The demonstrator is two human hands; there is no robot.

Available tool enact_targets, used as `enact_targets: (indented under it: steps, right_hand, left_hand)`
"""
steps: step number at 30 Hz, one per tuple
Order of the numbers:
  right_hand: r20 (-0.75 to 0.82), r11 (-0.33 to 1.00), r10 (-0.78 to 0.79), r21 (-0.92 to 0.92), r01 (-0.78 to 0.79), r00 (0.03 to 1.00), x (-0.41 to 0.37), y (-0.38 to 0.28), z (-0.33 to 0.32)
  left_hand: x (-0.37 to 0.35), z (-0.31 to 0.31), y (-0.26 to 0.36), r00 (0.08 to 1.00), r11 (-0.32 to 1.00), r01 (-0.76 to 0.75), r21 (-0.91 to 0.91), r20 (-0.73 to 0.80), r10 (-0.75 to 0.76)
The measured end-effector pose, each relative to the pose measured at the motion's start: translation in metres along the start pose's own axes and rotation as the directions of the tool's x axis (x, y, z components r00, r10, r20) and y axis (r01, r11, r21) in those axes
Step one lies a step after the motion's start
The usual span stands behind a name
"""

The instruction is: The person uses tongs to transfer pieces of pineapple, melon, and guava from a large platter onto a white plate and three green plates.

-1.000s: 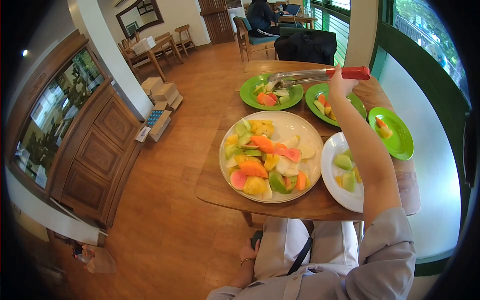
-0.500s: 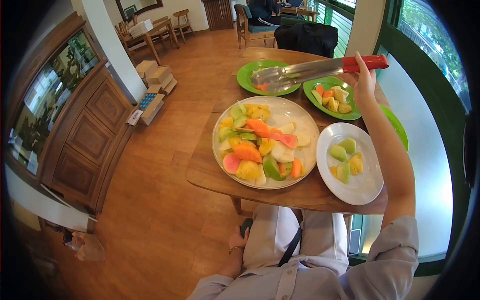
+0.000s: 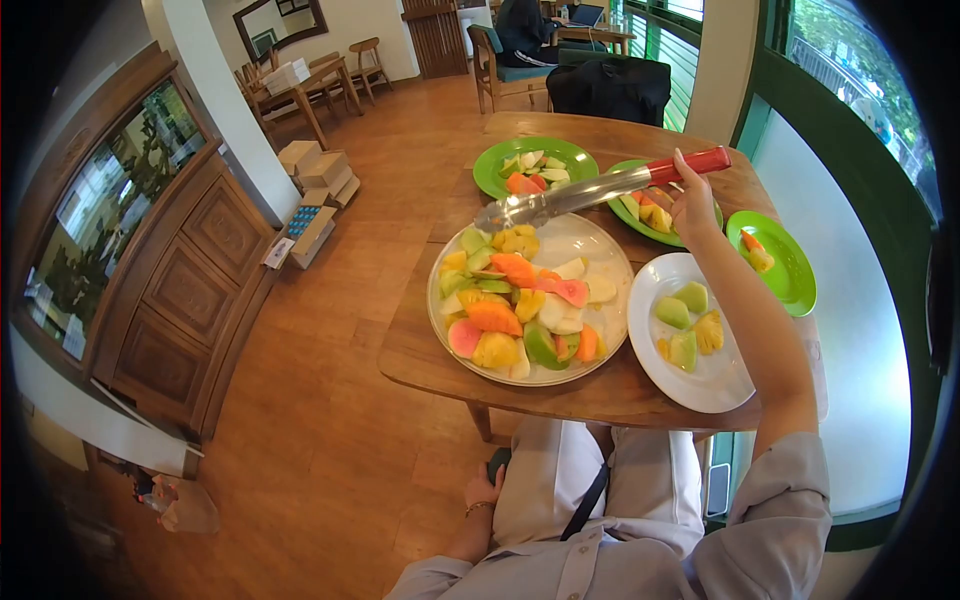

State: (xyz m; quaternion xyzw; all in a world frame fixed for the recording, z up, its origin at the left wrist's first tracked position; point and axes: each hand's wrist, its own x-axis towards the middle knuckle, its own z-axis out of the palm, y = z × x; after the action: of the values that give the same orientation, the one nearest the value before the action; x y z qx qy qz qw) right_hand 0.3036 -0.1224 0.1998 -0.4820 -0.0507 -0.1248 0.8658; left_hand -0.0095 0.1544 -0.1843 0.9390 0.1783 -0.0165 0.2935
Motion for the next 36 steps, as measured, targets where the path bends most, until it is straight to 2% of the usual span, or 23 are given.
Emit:
enact_targets:
  steps: [5,7,11,13,17,19,23,25,31,36]
  right_hand:
    - [0.040,0.999,0.051,-0.011,-0.051,0.998,0.001,-0.004,-0.009]
    - [-0.004,0.996,0.049,-0.071,-0.049,0.999,0.001,-0.005,-0.012]
    - [-0.047,0.997,0.046,-0.054,-0.048,0.998,-0.005,0.002,-0.012]
    - [-0.117,0.996,0.010,-0.092,-0.021,0.993,-0.006,0.006,-0.009]
    - [-0.182,0.992,-0.019,-0.126,-0.004,0.983,-0.009,0.008,-0.008]
    - [-0.260,0.990,-0.017,-0.140,-0.021,0.966,-0.009,0.008,-0.010]
    - [-0.270,0.990,-0.049,-0.139,0.011,0.962,-0.007,0.005,-0.016]
    - [-0.280,0.989,-0.070,-0.147,0.029,0.957,-0.009,-0.001,-0.017]
    - [-0.367,0.991,-0.091,-0.124,0.048,0.926,-0.001,-0.011,-0.035]
    - [-0.390,0.987,-0.138,-0.127,0.096,0.910,-0.002,-0.036,-0.054]
  left_hand:
    - [0.001,0.000,-0.002,0.999,1.000,0.021,0.013,0.041,-0.022]
    - [0.001,-0.002,0.001,1.000,1.000,0.007,-0.020,0.013,-0.007]
    - [-0.002,-0.008,0.008,0.997,0.998,0.056,-0.004,0.061,-0.056]
    - [0.000,-0.004,0.003,1.000,1.000,0.005,-0.011,0.010,-0.005]
    - [0.000,-0.004,0.003,0.999,0.999,0.035,0.011,0.023,-0.035]
    - [0.000,-0.002,0.001,1.000,1.000,-0.019,0.012,-0.009,0.019]
    - [-0.001,-0.006,0.005,1.000,1.000,-0.004,0.019,0.007,0.003]
    - [-0.001,-0.010,0.011,0.997,0.998,0.062,0.002,0.044,-0.062]
    - [0.001,0.000,0.001,1.000,1.000,-0.001,-0.012,-0.017,0.001]
    - [0.000,-0.003,0.003,1.000,1.000,0.023,-0.009,0.020,-0.022]
